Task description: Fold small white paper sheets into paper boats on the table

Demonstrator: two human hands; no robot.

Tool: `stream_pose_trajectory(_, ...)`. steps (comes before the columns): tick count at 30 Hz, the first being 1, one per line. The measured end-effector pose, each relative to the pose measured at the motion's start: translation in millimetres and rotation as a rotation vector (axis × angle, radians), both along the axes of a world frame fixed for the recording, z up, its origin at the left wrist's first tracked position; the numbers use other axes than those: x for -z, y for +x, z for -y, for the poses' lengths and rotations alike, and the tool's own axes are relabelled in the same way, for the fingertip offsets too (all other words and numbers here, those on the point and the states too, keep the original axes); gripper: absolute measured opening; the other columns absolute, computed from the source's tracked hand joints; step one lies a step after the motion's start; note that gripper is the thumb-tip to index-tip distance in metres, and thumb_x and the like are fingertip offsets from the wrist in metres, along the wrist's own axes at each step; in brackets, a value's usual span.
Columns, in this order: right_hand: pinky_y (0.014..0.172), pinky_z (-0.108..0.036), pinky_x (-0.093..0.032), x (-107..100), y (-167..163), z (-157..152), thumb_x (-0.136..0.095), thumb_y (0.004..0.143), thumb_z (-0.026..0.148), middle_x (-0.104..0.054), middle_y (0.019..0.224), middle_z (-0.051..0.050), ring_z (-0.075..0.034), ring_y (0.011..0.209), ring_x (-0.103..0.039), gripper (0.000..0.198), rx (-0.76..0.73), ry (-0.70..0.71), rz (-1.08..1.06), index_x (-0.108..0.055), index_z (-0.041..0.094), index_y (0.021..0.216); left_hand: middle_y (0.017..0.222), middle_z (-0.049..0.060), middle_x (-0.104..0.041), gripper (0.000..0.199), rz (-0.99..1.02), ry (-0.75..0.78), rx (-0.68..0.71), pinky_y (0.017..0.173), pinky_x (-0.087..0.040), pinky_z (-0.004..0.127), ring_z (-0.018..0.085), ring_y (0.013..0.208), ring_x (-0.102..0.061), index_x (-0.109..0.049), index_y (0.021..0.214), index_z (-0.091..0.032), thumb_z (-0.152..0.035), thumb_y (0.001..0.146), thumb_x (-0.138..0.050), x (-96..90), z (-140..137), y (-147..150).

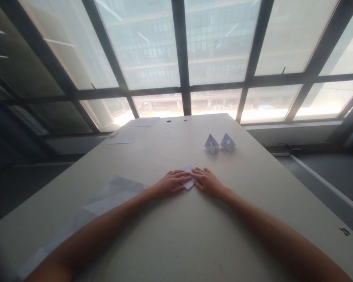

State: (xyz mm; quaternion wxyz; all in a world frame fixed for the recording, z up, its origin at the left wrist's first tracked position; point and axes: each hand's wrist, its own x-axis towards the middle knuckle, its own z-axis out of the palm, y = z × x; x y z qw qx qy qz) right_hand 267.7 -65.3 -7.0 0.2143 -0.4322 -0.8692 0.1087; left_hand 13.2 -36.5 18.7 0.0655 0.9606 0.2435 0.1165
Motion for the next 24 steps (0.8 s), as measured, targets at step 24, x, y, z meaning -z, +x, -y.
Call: stream_pose_trajectory(24, 0.117, -0.052, -0.027, 2.0, 0.2, -0.9, -0.050, 0.094, 0.027, -0.045, 0.151, -0.007, -0.025, 0.142, -0.037, 0.051, -0.022, 0.011, -0.013, -0.047, 0.027, 0.146, 0.149, 0.003, -0.048, 0.050, 0.005, -0.019, -0.013, 0.112, -0.031, 0.043, 0.026, 0.137, -0.040, -0.047, 0.145, -0.035, -0.051, 0.098, -0.049, 0.0, 0.6, -1.8)
